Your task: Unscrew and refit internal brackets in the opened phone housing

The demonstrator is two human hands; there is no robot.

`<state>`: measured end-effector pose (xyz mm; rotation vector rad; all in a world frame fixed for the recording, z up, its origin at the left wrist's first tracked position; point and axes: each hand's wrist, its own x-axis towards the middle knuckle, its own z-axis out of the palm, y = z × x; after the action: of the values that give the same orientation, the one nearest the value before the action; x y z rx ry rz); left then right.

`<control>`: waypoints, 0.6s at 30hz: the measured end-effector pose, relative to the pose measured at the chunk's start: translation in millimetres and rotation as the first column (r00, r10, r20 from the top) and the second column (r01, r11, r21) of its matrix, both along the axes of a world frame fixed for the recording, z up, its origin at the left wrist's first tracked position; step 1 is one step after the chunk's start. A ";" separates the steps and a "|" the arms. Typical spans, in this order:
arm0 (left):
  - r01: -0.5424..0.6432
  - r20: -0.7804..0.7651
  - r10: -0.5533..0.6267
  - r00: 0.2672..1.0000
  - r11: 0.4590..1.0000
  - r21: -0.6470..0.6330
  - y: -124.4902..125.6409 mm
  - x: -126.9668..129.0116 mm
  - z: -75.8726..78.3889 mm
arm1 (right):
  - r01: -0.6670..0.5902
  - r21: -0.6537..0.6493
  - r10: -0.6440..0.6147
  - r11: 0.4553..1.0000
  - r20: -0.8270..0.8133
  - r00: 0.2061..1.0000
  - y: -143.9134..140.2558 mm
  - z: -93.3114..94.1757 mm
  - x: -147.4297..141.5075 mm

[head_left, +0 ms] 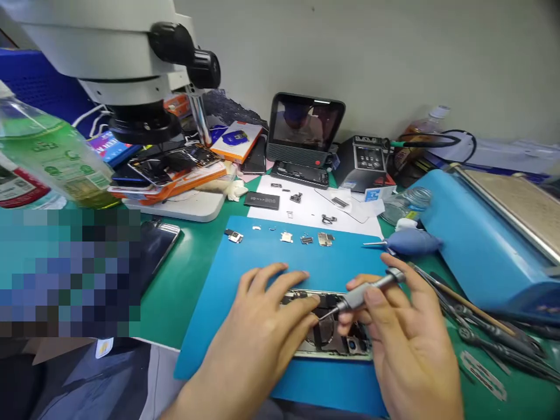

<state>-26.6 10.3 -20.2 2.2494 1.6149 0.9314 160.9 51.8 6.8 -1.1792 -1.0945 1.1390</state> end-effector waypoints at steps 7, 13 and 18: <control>-0.008 -0.047 0.009 0.999 0.999 0.032 -1.9 -0.4 -0.8 | -0.040 0.015 0.040 0.999 0.049 0.998 -1.0 -4.4 -4.4; -0.011 -0.067 0.014 0.998 0.999 0.043 -3.9 -0.8 -0.5 | -0.022 0.044 0.018 0.999 0.080 0.997 -2.9 -3.9 -3.5; -0.012 -0.088 0.017 0.996 0.998 0.058 -3.5 0.9 0.5 | -0.021 0.075 0.014 0.997 0.093 0.996 -6.1 -3.6 -2.9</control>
<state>-25.7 6.8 -19.7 2.3521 1.6637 0.9045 158.1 45.6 3.3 -1.1741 -1.2102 1.0551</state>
